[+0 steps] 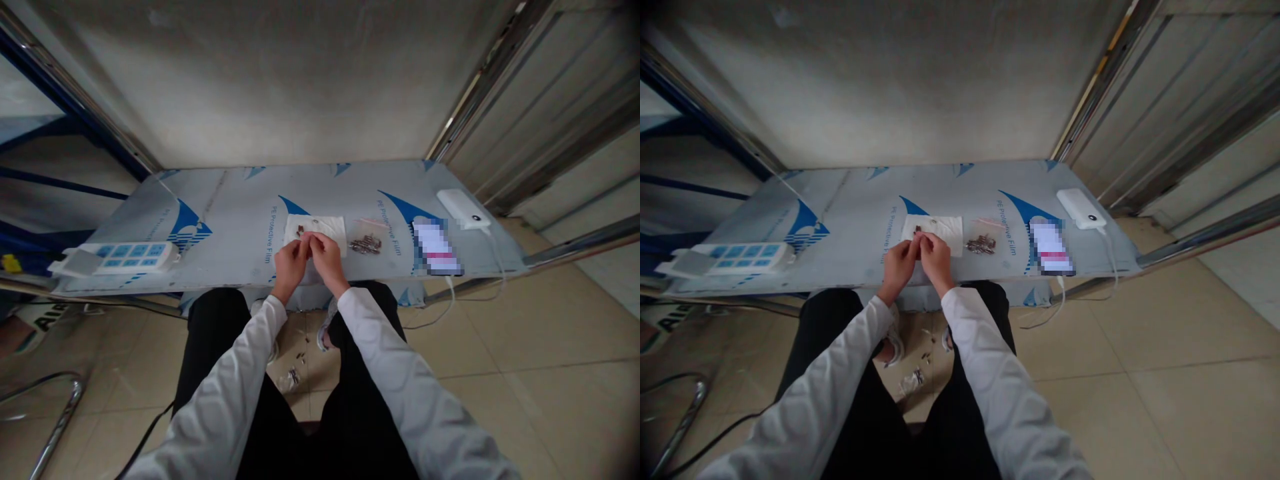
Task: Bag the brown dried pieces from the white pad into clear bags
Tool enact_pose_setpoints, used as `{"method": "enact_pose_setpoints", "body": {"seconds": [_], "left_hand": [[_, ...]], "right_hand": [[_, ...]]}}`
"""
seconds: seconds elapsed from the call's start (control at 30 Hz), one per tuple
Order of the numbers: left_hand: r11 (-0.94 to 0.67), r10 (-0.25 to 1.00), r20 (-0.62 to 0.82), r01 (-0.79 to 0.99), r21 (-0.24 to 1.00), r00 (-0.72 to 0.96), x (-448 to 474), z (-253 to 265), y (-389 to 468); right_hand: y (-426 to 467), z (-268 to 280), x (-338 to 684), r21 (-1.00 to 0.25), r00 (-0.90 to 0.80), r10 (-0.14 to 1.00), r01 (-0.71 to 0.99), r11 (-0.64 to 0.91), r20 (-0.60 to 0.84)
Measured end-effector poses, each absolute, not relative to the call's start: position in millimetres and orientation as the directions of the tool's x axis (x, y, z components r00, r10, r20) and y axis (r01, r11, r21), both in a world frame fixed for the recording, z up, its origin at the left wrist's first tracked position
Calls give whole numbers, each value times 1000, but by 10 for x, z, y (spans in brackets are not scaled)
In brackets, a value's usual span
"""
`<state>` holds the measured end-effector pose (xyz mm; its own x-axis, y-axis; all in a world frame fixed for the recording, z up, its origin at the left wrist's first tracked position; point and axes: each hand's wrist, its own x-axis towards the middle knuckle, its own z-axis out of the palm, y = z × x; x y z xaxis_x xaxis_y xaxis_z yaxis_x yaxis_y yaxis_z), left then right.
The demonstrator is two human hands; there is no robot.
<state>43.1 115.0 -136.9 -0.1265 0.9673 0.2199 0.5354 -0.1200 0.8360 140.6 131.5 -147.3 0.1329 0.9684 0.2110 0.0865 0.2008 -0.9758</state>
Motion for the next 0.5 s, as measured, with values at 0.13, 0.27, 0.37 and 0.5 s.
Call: {"method": "enact_pose_setpoints", "body": {"seconds": [0.13,0.27,0.37,0.5], "left_hand": [[-88,970,180,461,883,-161,463,-1387,1066],[-113,978,193,563,819,-85,406,-1405,975],[-126,986,166,729,673,18,471,-1437,903],[-120,986,164,833,541,35,628,-1492,844]], "right_hand": [[1279,-1528,1302,-933,274,961,-333,137,43],[1246,-1459,1464,-843,346,938,-503,191,6],[1194,-1440,1663,-866,404,913,-436,244,54],[1101,-1534,1840,-941,444,892,-258,218,85]]}}
